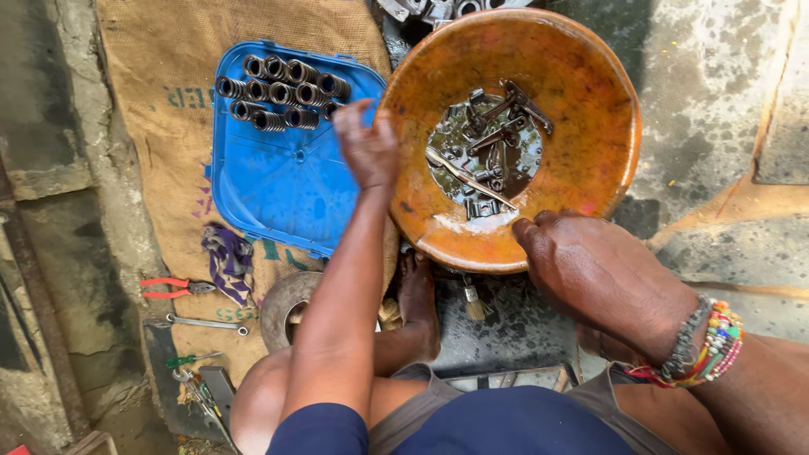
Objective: The person cleans various mechanical parts, including springs and metal rods, using a brush and a cloth. They scrub the items in a bowl of liquid and wipe them down, placing the cleaned springs into a blue plastic tray.
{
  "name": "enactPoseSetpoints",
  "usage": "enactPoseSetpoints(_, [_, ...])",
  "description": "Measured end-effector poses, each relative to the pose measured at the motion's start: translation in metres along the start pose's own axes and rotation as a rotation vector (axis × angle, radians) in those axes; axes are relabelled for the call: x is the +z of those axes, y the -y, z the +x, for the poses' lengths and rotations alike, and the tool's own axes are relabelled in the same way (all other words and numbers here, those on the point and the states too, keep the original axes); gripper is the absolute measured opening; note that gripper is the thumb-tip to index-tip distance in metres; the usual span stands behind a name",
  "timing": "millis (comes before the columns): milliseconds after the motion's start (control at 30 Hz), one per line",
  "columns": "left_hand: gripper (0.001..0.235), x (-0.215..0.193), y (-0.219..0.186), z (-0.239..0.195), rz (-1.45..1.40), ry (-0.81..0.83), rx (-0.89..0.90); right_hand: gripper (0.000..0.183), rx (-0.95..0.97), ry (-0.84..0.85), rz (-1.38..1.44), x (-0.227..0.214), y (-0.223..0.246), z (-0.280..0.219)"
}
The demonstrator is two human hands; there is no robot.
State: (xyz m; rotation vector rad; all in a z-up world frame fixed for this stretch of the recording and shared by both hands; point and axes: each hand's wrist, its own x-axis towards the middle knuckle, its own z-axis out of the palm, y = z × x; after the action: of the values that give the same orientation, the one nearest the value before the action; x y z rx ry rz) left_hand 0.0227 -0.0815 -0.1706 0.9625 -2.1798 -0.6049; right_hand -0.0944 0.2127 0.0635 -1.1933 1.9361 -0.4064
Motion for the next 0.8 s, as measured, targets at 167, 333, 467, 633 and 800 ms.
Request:
enactPoseSetpoints(167, [0.043, 0.057, -0.071, -0.038, -0.001, 0.533, -0.068, 0.021, -0.017, -0.01, -0.07, 0.001, -0.001, -0.006])
enactPoseSetpoints(333, [0.075, 0.089, -0.12, -0.051, 0.219, 0.87, 0.111, 0.018, 0.142, 0.084, -0.059, -0.008, -0.007, -0.012])
enactPoseSetpoints(467, [0.065, 0.114, -0.119, -0.057, 0.516, 1.027, 0.196, 0.016, 0.058, 0.031, -0.093, -0.012, -0.016, -0.02])
enactPoseSetpoints(633, [0.058, 0.118, -0.107, -0.059, 0.646, 1.065, 0.211, 0.019, -0.071, -0.104, -0.078, -0.016, -0.03, -0.031])
enactPoseSetpoints(800, [0.048, 0.094, -0.12, -0.053, 0.764, 1.214, 0.225, 0.032, 0.208, -0.057, 0.18, -0.025, -0.043, -0.048])
